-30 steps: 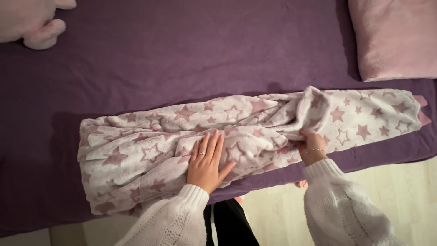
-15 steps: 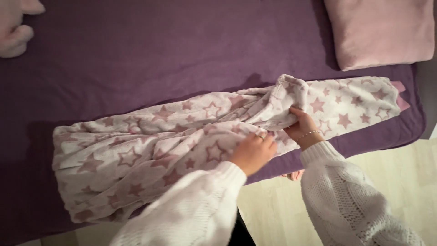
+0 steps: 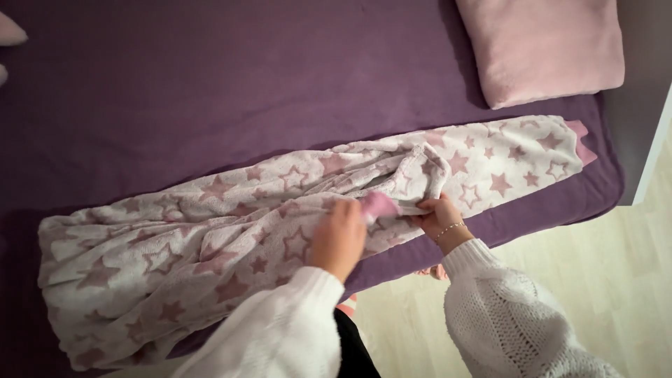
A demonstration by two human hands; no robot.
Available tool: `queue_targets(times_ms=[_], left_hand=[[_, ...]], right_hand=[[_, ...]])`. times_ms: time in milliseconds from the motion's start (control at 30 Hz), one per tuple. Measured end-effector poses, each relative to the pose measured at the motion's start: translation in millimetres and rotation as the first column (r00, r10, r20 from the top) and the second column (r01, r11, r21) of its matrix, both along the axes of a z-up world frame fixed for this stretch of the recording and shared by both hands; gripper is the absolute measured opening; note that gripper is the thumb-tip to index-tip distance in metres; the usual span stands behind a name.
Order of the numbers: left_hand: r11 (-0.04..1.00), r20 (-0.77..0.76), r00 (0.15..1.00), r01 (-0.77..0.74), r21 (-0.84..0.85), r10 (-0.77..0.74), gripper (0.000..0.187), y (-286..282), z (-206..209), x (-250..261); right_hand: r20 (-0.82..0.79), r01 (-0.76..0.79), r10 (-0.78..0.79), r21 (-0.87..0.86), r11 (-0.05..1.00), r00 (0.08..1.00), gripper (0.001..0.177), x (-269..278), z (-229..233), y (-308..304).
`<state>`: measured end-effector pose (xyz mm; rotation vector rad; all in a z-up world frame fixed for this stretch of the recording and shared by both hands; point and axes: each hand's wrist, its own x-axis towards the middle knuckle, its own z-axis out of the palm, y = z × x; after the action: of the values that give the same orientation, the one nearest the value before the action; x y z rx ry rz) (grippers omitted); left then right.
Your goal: The person folds a white blanket with pink stars on a purple bed. They fold the blanket in half lengthwise, then fold it into thirds, and finally fold it in half again to create a compact bundle.
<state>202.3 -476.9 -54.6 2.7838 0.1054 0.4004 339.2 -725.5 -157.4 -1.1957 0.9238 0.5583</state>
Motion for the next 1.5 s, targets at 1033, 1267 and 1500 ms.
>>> queue_targets(times_ms=[1033, 1267, 1500], left_hand=[[0.924, -0.014, 0.994, -0.108, -0.367, 0.111, 0.023, 89, 8, -39], [0.998, -0.432, 0.901, 0.011, -0.067, -0.039, 0.017, 70, -85, -13], [0.950, -0.150, 0.963, -0.250, -0.185, 0.224, 0.018, 123, -17, 16]], right_hand=[[0.216, -0.206, 0.937, -0.938, 0.277, 0.276, 0.037, -73, 36, 100], [-0.240, -0.009, 0.870, -0.963, -0.270, -0.431, 0.017, -88, 33, 125], [0.067, -0.202, 0.828, -0.978, -0.057, -0.557, 0.017, -86, 92, 80]])
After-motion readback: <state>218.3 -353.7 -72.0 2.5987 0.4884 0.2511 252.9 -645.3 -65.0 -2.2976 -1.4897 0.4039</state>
